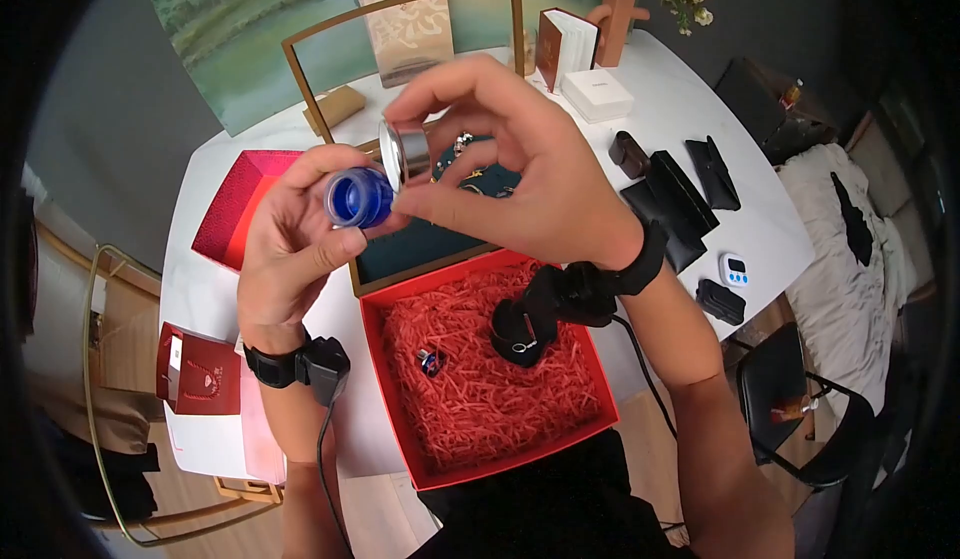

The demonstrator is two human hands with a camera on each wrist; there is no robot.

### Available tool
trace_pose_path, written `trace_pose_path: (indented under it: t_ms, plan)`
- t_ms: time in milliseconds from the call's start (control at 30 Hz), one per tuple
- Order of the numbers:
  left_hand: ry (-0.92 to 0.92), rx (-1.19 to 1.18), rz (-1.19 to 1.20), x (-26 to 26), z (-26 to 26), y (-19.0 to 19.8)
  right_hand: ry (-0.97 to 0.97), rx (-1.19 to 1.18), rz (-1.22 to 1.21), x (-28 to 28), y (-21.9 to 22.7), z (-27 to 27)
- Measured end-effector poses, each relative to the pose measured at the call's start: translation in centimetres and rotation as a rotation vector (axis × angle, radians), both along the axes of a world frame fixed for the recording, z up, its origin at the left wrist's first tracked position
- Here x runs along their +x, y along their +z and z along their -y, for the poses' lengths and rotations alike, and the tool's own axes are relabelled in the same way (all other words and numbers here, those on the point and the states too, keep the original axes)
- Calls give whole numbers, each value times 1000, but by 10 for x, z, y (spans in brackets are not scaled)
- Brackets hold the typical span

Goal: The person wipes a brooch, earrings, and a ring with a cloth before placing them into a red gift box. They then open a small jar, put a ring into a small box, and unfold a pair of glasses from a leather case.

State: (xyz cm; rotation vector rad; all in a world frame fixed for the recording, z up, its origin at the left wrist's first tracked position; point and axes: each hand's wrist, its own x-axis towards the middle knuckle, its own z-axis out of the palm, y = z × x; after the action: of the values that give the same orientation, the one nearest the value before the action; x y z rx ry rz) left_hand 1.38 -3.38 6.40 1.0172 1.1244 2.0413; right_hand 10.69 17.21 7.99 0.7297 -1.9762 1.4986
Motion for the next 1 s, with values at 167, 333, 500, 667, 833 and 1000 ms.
trace_pose_path:
  t_ms: [167, 333, 500, 667, 833, 1000]
  plan:
    - [29, 15, -199, -6, 1, -5, 37, 63, 20, 6, -10, -3]
    - [90, -84, -276, 5, 1, 1, -24, 160, 14, 8, -8, -2]
    - [17, -295, -294, 6, 12, 0, -30, 239, 10, 12, -12, -1]
    - [-1, -500, -575, 13, 15, 11, -19, 370, 28, 24, -19, 3]
    - [20, -591, -694, 32, 14, 12, 43, 467, -42, 40, -32, 3]
    - [-72, -690, -382, 46, 21, -5, 23, 537, -136, 59, -37, 4]
